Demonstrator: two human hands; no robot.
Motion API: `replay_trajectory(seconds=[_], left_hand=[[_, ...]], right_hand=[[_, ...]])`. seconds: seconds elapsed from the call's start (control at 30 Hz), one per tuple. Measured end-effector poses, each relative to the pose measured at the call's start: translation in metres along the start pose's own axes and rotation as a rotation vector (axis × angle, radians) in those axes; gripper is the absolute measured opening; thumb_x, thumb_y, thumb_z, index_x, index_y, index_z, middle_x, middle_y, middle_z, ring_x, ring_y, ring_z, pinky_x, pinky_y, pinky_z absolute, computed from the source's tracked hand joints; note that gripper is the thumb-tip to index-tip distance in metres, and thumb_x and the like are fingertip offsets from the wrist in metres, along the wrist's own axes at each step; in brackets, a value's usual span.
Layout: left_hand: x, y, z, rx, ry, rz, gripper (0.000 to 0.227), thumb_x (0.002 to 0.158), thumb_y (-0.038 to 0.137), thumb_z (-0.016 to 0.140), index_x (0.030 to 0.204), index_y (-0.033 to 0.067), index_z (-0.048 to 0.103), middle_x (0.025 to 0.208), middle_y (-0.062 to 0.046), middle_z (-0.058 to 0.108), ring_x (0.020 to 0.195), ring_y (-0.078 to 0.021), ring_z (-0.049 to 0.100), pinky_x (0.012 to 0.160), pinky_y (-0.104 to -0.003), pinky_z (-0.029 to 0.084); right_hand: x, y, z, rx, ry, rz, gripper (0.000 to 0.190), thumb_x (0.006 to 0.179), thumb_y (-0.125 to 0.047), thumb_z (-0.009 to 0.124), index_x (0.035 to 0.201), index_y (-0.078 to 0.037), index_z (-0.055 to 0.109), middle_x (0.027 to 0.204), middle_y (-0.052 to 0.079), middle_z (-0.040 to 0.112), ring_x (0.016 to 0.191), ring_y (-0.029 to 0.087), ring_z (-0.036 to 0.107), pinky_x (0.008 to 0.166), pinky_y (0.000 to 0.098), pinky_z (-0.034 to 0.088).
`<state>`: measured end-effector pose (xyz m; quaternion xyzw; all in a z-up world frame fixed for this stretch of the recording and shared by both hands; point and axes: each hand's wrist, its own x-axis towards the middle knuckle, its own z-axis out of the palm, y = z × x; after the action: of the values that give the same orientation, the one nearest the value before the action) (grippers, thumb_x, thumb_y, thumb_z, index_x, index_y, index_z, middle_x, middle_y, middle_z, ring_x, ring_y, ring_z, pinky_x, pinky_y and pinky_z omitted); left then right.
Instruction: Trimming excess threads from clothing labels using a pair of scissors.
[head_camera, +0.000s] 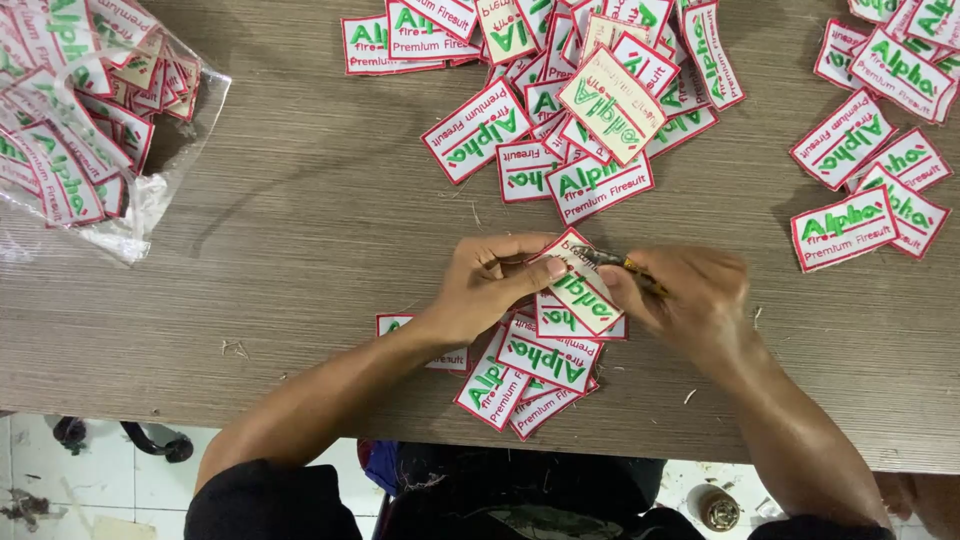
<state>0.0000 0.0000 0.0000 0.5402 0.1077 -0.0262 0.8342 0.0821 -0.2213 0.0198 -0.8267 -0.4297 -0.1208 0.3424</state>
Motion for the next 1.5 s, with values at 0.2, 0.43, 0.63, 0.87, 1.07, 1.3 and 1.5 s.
replay_trajectory(seconds=[0.2, 0.43, 0.63, 0.87, 1.07, 1.3, 1.5], left_hand=[[0.004, 0.002, 0.005, -0.050, 0.010, -0.050, 0.033, 0.090, 0.010, 0.078, 0.118, -0.0055, 0.070, 0.100, -0.020, 0.075, 0.093, -0.0213, 0.072, 0.076, -0.033, 0.065], [0.008, -0.013, -0.013, 0.089, 0.021, 0.221, 0.022, 0.090, 0.011, 0.079, 0.108, -0.0003, 0.072, 0.106, -0.025, 0.073, 0.106, -0.0349, 0.069, 0.084, -0.046, 0.062], [0.011, -0.009, -0.011, 0.031, -0.215, 0.570, 0.015, 0.083, -0.013, 0.076, 0.082, 0.0022, 0.080, 0.144, -0.027, 0.056, 0.141, -0.0416, 0.049, 0.113, -0.053, 0.045], [0.011, -0.015, -0.014, -0.133, -0.066, 0.134, 0.050, 0.091, 0.016, 0.073, 0.135, -0.0009, 0.055, 0.112, -0.019, 0.072, 0.101, -0.0194, 0.072, 0.087, -0.035, 0.061], [0.009, 0.007, -0.011, 0.181, 0.277, 0.123, 0.023, 0.093, 0.025, 0.077, 0.106, 0.0062, 0.077, 0.094, -0.011, 0.078, 0.086, -0.0099, 0.070, 0.071, -0.024, 0.058], [0.019, 0.011, -0.013, -0.034, 0.247, 0.235, 0.030, 0.106, 0.022, 0.056, 0.118, -0.0040, 0.065, 0.102, -0.017, 0.075, 0.093, -0.0212, 0.075, 0.081, -0.037, 0.065], [0.016, 0.016, -0.010, 0.091, 0.231, 0.300, 0.045, 0.103, 0.015, 0.064, 0.141, -0.0017, 0.048, 0.139, -0.020, 0.058, 0.123, -0.0253, 0.060, 0.103, -0.038, 0.056]], right_hand=[[0.004, 0.000, -0.002, 0.046, -0.054, 0.147, 0.017, 0.097, -0.013, 0.077, 0.082, -0.005, 0.071, 0.050, 0.008, 0.059, 0.043, 0.026, 0.060, 0.044, 0.0327, 0.047], [-0.011, 0.022, -0.002, 0.303, -0.094, 0.623, 0.039, 0.094, -0.038, 0.075, 0.097, -0.009, 0.049, 0.066, 0.007, 0.057, 0.053, 0.017, 0.054, 0.053, 0.0293, 0.047], [-0.009, 0.007, 0.020, 0.761, 0.019, 0.782, 0.037, 0.093, -0.010, 0.078, 0.082, -0.010, 0.042, 0.069, 0.010, 0.066, 0.047, 0.014, 0.062, 0.043, 0.0232, 0.050], [-0.012, 0.009, 0.023, 0.655, 0.159, 0.721, 0.042, 0.095, -0.011, 0.080, 0.078, -0.010, 0.042, 0.064, 0.006, 0.058, 0.042, 0.010, 0.056, 0.040, 0.0191, 0.043], [-0.020, 0.022, 0.029, 0.532, 0.154, 0.651, 0.038, 0.095, -0.015, 0.083, 0.084, -0.005, 0.048, 0.068, 0.007, 0.059, 0.044, 0.010, 0.052, 0.042, 0.0191, 0.041], [0.002, 0.002, 0.024, 0.496, 0.195, 0.683, 0.041, 0.099, -0.024, 0.081, 0.084, -0.006, 0.047, 0.060, 0.003, 0.052, 0.047, 0.008, 0.053, 0.044, 0.0173, 0.039], [0.016, -0.001, 0.018, 0.610, 0.218, 0.461, 0.042, 0.105, -0.017, 0.064, 0.127, 0.006, 0.036, 0.135, 0.025, 0.048, 0.121, 0.039, 0.061, 0.072, 0.0330, 0.061]])
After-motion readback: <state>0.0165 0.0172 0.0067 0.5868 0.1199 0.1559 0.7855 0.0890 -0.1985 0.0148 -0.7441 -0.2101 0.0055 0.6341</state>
